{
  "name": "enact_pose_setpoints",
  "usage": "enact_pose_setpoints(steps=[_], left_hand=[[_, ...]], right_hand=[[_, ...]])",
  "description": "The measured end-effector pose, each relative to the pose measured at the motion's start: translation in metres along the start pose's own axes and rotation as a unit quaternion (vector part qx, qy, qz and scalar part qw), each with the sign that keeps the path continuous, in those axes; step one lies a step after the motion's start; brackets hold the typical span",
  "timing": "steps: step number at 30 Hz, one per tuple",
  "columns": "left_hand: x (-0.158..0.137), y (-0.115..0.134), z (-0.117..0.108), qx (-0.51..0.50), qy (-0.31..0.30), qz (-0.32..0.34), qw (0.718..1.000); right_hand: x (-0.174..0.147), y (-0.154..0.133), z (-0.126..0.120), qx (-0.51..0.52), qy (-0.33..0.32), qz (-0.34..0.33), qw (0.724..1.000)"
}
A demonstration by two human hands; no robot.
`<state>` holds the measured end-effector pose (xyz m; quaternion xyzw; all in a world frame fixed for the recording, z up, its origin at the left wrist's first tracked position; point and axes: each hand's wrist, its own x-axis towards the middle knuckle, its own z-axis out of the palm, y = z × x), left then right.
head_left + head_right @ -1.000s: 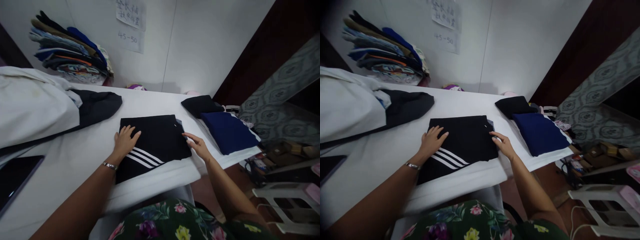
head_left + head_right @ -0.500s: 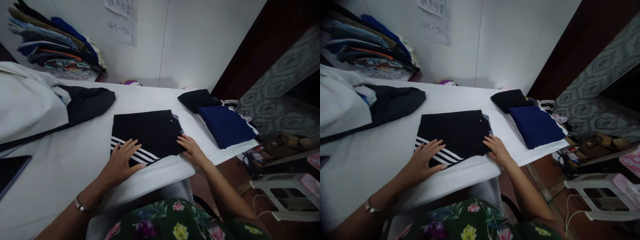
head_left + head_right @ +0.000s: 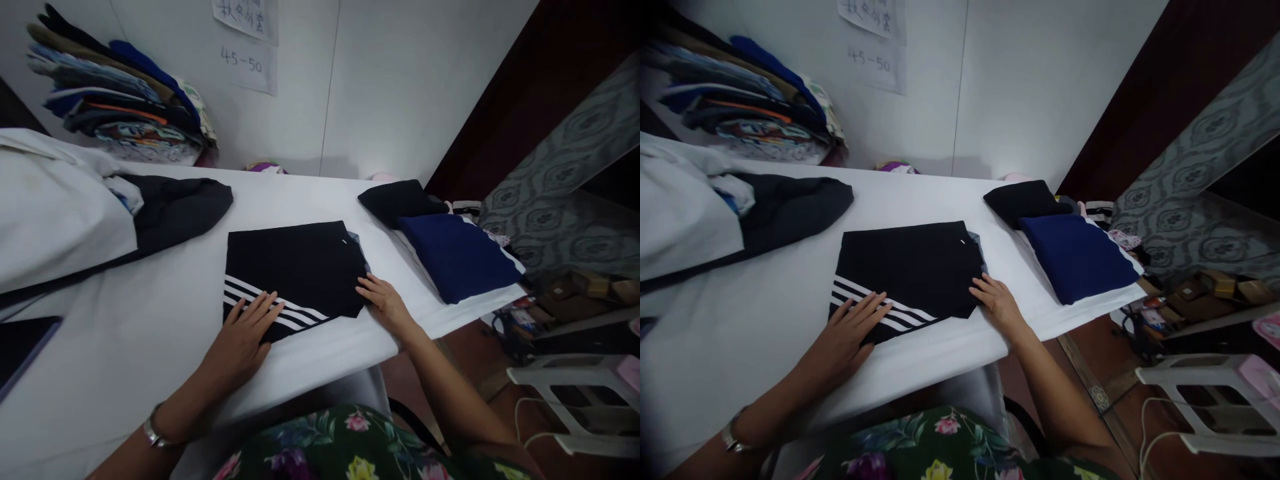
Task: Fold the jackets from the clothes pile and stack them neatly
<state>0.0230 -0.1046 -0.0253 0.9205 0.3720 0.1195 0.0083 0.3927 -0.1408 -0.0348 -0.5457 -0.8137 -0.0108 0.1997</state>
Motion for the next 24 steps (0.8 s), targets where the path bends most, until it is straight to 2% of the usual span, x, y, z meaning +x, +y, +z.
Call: enact_pose_setpoints(steps=[4,8,13,18,20,24], left_hand=[[-0.001,-0.001,0.000,-0.003,-0.028,-0.010,1.000],[-0.001,-0.003,0.003,-0.005,-0.028,-0.008,1.000],[-0.001,-0.003,0.003,-0.009,-0.035,-0.015,0.999],[0.000,-0.002,0.000,-0.004,-0.044,-0.017,0.999],[0.000,-0.002,-0.001,-0.003,-0.051,-0.018,0.999],[-0.001,-0.003,-0.001,-0.020,-0.052,-0.007,0.998]], right_hand=[[-0.001,-0.009,-0.005,0.016,-0.034,0.024,0.999],[0.007,-0.031,-0.027,0.005,-0.085,0.070,0.994],[0.046,-0.072,-0.048,0.063,-0.033,0.038,0.997],[0.112,-0.097,-0.035,0.074,-0.026,0.023,0.997],[0.132,-0.092,-0.023,0.049,-0.043,0.036,0.997],[0.147,-0.059,0.005,-0.027,-0.125,0.138,0.982]])
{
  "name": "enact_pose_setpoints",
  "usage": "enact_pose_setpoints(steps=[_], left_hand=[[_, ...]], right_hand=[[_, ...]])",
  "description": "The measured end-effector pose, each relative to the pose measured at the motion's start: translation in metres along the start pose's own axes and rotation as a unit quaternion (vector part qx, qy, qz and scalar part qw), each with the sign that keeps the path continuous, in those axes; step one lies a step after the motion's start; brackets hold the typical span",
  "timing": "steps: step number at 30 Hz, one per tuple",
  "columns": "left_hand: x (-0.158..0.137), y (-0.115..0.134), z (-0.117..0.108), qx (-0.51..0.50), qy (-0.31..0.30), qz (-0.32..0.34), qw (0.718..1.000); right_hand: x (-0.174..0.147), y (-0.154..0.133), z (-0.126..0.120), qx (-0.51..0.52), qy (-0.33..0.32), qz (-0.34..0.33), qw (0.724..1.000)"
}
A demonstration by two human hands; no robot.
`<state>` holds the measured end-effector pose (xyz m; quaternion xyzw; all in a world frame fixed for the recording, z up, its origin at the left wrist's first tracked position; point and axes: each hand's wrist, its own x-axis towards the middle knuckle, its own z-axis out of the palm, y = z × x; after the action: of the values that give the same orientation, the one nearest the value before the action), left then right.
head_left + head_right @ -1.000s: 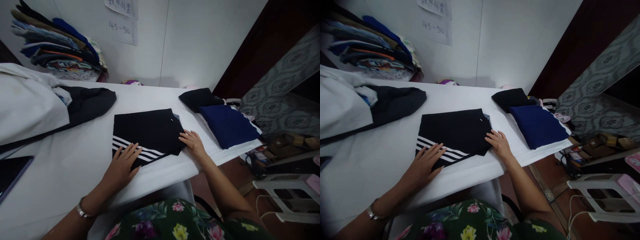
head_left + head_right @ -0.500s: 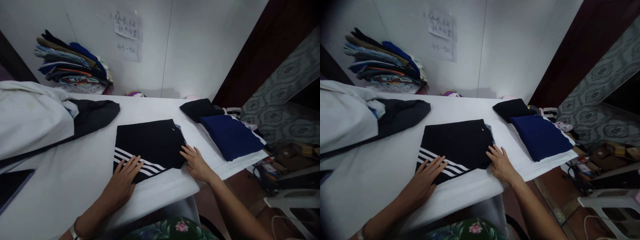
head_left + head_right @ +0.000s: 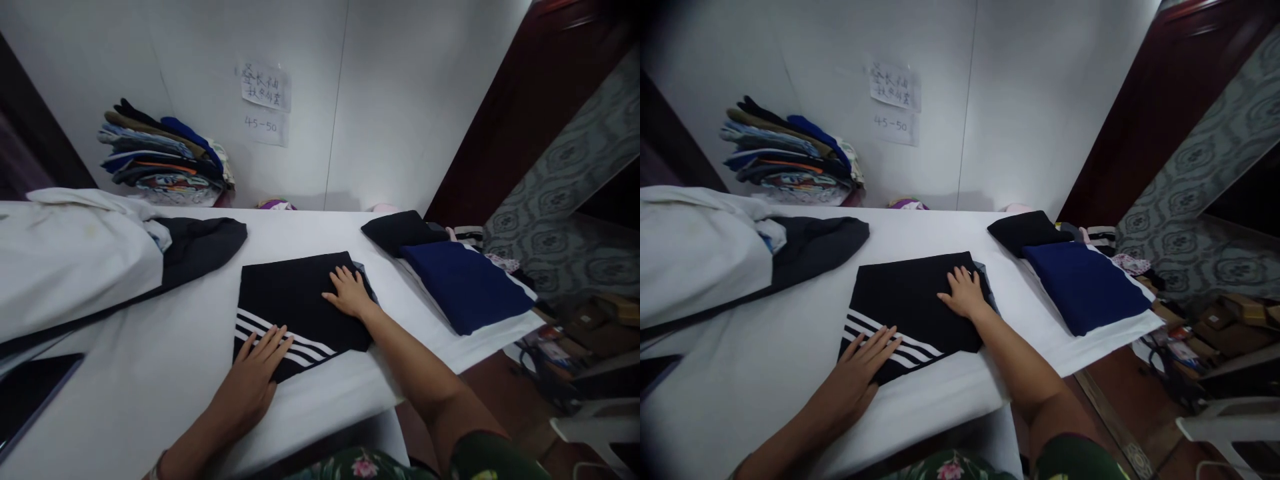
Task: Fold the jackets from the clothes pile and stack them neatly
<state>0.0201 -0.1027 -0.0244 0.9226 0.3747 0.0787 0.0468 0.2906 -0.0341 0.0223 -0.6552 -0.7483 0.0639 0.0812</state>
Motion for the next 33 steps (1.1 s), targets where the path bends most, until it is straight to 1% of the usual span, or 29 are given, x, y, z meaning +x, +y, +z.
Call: enact_pose_setpoints(steps=[2,4,7,13,17,19,23,27,30,33], left_hand=[[0.000,0.000,0.000,-0.016,0.005,0.012,1.000],[-0.001,0.000,-0.002,-0.027,0.001,0.017,1.000],[-0.002,-0.001,-0.003,-0.047,-0.002,0.017,0.999],[-0.003,-0.005,-0.002,-0.081,0.041,0.032,0.995],[-0.001,-0.004,-0.003,-0.074,0.032,0.028,0.996],[0.000,-0.004,-0.002,-0.069,0.038,0.029,0.996],[0.000,-0.005,0.000,-0.066,0.050,0.027,0.996],[0.000,-0.006,0.000,-0.070,0.043,0.024,0.996],[0.000,-0.007,0.000,-0.065,0.034,0.023,0.997],[0.000,-0.010,0.004,-0.063,0.037,0.021,0.997]], right_hand=[[0.005,0.015,0.013,-0.021,-0.027,0.031,0.999],[0.005,0.023,0.022,-0.034,-0.022,0.032,0.999],[0.004,0.026,0.027,-0.041,-0.008,0.027,0.999],[0.004,0.023,0.027,-0.039,-0.008,0.032,0.999],[0.007,0.021,0.020,-0.019,-0.038,0.042,0.998],[0.013,0.020,0.014,-0.005,-0.047,0.049,0.998],[0.026,0.030,0.006,-0.020,-0.007,0.068,0.997],[0.033,0.047,0.016,-0.012,-0.040,0.114,0.993],[0.034,0.052,0.024,-0.003,-0.026,0.113,0.993],[0.033,0.052,0.021,0.020,-0.020,0.107,0.994]])
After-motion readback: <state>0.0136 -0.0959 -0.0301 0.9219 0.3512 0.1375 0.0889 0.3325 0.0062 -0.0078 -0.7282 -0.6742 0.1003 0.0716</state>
